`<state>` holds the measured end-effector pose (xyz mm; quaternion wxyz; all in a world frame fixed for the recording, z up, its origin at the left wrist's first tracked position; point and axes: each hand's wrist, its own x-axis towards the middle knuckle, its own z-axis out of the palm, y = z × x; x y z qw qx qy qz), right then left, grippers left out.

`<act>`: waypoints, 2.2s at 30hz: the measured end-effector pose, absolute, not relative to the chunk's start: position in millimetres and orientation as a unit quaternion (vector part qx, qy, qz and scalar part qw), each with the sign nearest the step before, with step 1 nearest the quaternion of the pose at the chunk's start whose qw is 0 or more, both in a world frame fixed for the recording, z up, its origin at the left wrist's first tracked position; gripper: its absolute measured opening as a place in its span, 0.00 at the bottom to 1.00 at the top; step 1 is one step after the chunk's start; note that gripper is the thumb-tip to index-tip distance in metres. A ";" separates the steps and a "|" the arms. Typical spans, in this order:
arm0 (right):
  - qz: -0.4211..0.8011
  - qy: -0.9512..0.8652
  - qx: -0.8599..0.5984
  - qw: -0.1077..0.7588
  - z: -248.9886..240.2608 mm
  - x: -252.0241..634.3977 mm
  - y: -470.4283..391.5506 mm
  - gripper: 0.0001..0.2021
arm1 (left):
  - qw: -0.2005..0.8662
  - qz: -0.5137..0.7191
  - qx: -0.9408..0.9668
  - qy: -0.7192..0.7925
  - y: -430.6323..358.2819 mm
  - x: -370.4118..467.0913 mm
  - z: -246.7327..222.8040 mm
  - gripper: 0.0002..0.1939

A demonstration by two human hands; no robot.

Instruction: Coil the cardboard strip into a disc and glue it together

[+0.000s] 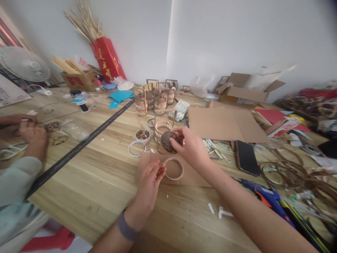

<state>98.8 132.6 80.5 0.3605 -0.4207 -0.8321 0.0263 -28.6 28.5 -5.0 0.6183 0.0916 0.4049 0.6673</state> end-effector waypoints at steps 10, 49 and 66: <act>-0.033 -0.811 -0.519 0.268 79.7 50.6 204.3 0.07 | 0.643 0.639 0.091 0.412 24.5 -25.2 -11.7 0.24; 0.009 -0.795 -0.506 0.333 76.4 94.5 207.9 0.11 | 0.651 0.608 0.144 0.432 25.1 -22.8 -14.7 0.24; 0.061 -0.782 -0.494 0.375 80.7 75.4 237.7 0.17 | 0.633 0.617 0.156 0.442 23.5 -19.8 -11.3 0.25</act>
